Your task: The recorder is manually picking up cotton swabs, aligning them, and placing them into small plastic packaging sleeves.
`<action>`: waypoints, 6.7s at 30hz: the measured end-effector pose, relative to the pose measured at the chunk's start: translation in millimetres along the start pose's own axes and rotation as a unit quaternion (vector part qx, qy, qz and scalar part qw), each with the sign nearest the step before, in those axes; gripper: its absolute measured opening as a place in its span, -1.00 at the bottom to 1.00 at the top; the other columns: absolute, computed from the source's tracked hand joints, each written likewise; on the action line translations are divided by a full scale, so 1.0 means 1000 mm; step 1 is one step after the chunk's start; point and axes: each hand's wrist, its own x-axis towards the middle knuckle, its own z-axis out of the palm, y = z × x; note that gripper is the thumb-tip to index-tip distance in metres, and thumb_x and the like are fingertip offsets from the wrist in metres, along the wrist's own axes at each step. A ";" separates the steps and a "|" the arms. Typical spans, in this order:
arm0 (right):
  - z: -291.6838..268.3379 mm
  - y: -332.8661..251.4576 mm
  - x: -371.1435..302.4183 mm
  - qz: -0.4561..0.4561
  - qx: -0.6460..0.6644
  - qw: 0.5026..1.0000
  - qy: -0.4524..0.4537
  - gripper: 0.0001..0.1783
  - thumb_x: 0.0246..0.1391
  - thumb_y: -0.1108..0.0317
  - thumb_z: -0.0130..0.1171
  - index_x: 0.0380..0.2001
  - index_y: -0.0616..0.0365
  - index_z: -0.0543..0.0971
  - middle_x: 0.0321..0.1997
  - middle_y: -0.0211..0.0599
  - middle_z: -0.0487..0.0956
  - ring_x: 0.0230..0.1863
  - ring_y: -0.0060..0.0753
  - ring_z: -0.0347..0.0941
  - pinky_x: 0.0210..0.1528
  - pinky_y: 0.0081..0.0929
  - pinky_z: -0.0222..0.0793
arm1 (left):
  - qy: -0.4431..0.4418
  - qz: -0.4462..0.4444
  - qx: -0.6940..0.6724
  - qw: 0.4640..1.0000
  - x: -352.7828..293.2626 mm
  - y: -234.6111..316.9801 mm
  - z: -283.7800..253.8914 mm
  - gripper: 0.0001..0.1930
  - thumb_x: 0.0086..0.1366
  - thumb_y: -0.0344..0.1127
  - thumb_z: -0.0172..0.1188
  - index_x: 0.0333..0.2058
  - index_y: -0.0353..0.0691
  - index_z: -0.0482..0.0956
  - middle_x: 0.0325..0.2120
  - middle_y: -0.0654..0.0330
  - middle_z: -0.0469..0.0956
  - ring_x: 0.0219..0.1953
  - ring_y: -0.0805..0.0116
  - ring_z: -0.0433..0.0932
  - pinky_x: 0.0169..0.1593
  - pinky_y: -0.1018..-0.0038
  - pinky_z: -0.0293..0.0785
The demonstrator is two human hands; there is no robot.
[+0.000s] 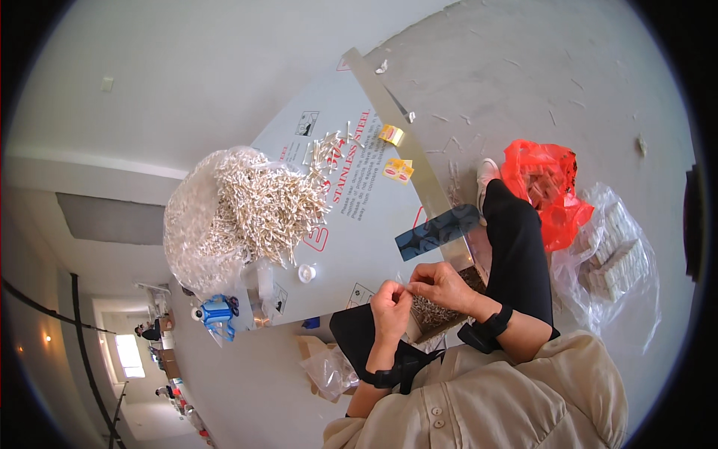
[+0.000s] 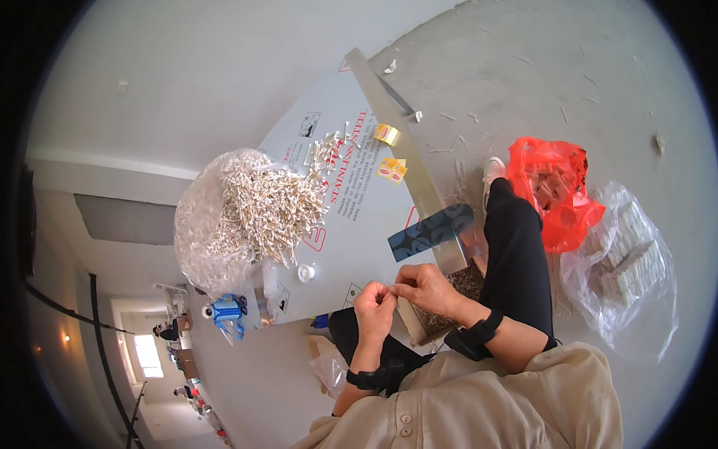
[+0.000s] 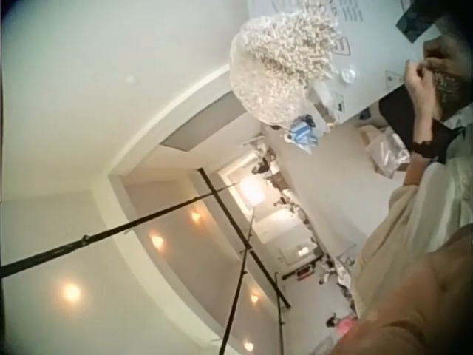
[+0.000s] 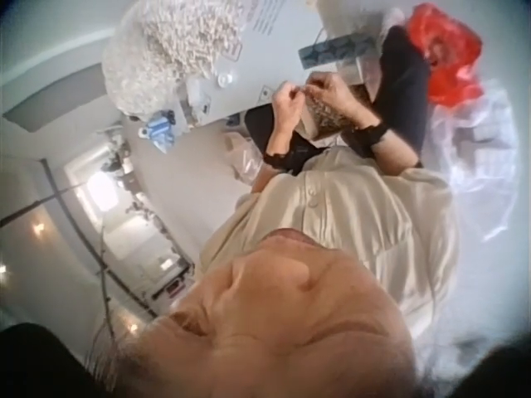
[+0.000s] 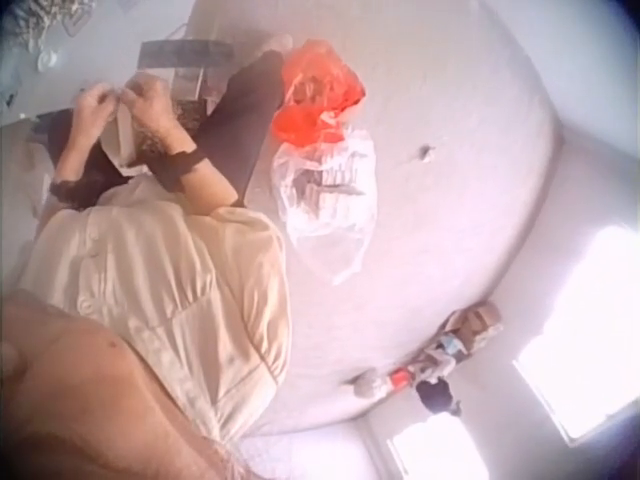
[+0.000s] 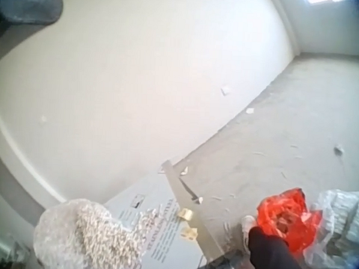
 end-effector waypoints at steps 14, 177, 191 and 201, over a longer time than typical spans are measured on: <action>-0.054 -0.004 0.007 0.041 0.026 0.999 -0.008 -0.88 -0.13 0.48 0.18 -0.56 0.36 0.55 -0.67 -0.41 0.47 -0.56 -0.66 0.33 -0.48 -0.56 0.27 | -0.174 -0.016 -0.061 0.983 0.031 0.017 0.030 -0.82 0.16 -0.48 0.30 -0.51 -0.31 0.45 -0.66 0.39 0.38 -0.56 0.66 0.27 -0.48 0.62 0.27; -0.004 0.032 0.074 -0.168 -0.532 0.815 0.155 -0.82 -0.23 0.52 0.25 -0.50 0.07 0.47 -0.32 -0.39 0.49 -0.30 -0.20 0.37 -0.26 -0.28 0.21 | 0.259 -0.085 0.394 0.878 0.261 -0.126 -0.090 -0.67 0.13 -0.23 0.24 -0.25 -0.36 0.45 -0.20 -0.09 0.46 -0.07 -0.10 0.41 -0.10 0.08 0.40; -0.007 0.033 0.073 -0.173 -0.518 0.822 0.162 -0.82 -0.24 0.51 0.24 -0.50 0.08 0.46 -0.33 -0.39 0.48 -0.29 -0.21 0.37 -0.25 -0.30 0.23 | 0.129 -0.109 -0.225 0.960 0.180 -0.113 -0.083 -0.69 0.23 -0.60 0.08 -0.02 -0.42 0.45 -0.28 0.11 0.57 -0.25 0.41 0.59 -0.21 0.45 0.57; -0.009 0.033 0.072 -0.170 -0.515 0.825 0.160 -0.83 -0.22 0.50 0.23 -0.50 0.08 0.46 -0.32 -0.39 0.47 -0.28 -0.20 0.37 -0.23 -0.29 0.24 | 0.083 -0.080 -0.315 0.942 0.166 -0.120 -0.107 -0.43 0.09 -0.68 -0.01 0.16 -0.49 0.31 0.00 -0.07 0.48 0.04 0.23 0.50 0.17 0.37 0.39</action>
